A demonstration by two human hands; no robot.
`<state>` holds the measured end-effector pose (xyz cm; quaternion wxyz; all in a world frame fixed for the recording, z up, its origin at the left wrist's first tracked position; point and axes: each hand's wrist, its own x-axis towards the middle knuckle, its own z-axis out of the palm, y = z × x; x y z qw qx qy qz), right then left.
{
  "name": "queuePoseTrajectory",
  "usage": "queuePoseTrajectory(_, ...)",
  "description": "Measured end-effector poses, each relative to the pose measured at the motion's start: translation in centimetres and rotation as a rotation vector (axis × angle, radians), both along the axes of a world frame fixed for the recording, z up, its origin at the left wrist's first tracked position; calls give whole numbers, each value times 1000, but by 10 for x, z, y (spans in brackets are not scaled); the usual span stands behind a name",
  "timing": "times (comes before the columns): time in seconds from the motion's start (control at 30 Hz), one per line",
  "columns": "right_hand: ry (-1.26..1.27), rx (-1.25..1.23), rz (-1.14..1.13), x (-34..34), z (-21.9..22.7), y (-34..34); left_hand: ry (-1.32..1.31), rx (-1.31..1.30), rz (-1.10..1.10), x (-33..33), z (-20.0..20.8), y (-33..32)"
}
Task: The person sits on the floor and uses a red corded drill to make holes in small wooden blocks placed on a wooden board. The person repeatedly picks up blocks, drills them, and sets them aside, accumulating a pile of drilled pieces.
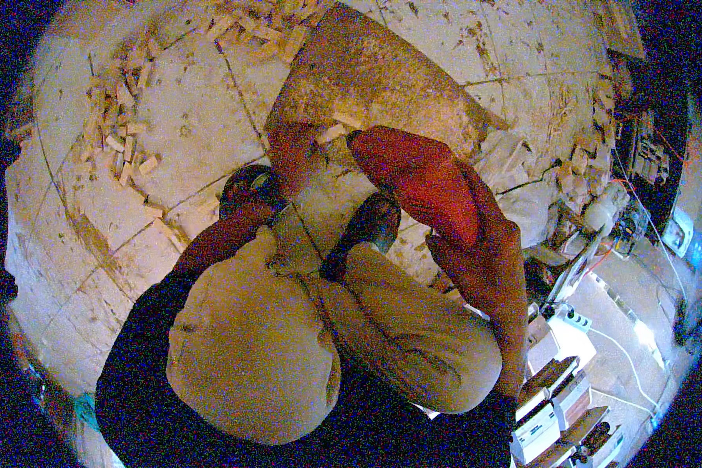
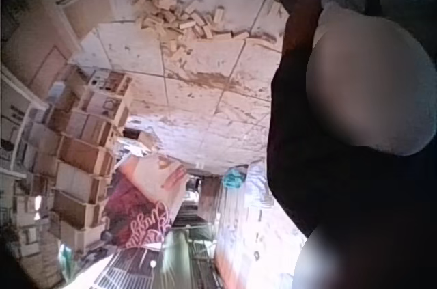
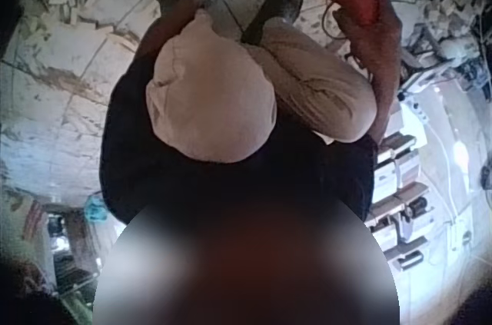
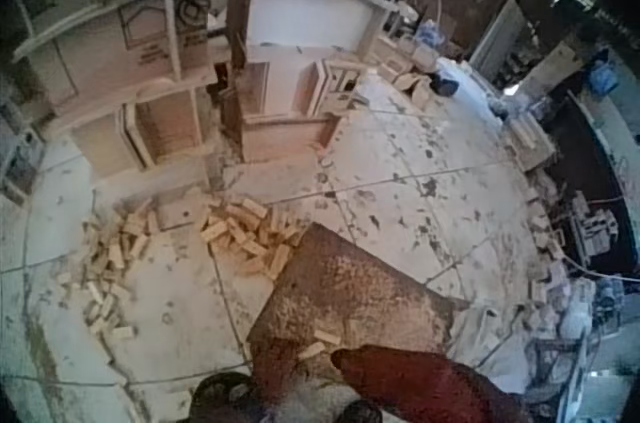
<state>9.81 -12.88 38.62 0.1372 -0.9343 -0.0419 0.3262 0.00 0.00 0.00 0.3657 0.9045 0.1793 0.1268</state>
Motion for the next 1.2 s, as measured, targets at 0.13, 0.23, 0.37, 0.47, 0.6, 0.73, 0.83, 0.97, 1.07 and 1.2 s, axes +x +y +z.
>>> queuePoseTrajectory(0.13, -43, -14, 57, 1, 3, -2, -127, -90, -26, 20, 6, -13)
queuePoseTrajectory(0.23, -52, 15, 93, 1, -5, -1, -156, -77, -4, 18, 10, -2)
queuePoseTrajectory(0.37, -51, -47, 84, -1, -2, 1, -155, -36, 2, 14, 13, -5)
queuePoseTrajectory(0.47, -63, -1, 87, -3, -3, 2, -158, -49, 14, 11, 12, -6)
queuePoseTrajectory(0.6, -31, -76, 174, -3, -1, 6, -132, -80, 1, 12, 6, -7)
queuePoseTrajectory(0.73, -22, -153, 267, -4, 0, 15, -186, -117, -28, 9, 6, -4)
queuePoseTrajectory(0.83, -4, -235, 294, -2, 0, 19, -194, -97, -22, 5, 10, -1)
queuePoseTrajectory(0.97, -76, -184, 401, 4, -4, 20, -202, -98, -61, 7, 15, 3)
queuePoseTrajectory(1.07, -62, -194, 415, 7, -6, 18, -204, -137, -38, 8, 17, 2)
queuePoseTrajectory(1.2, -51, -208, 442, 8, -8, 19, -229, -125, -34, 9, 13, 1)
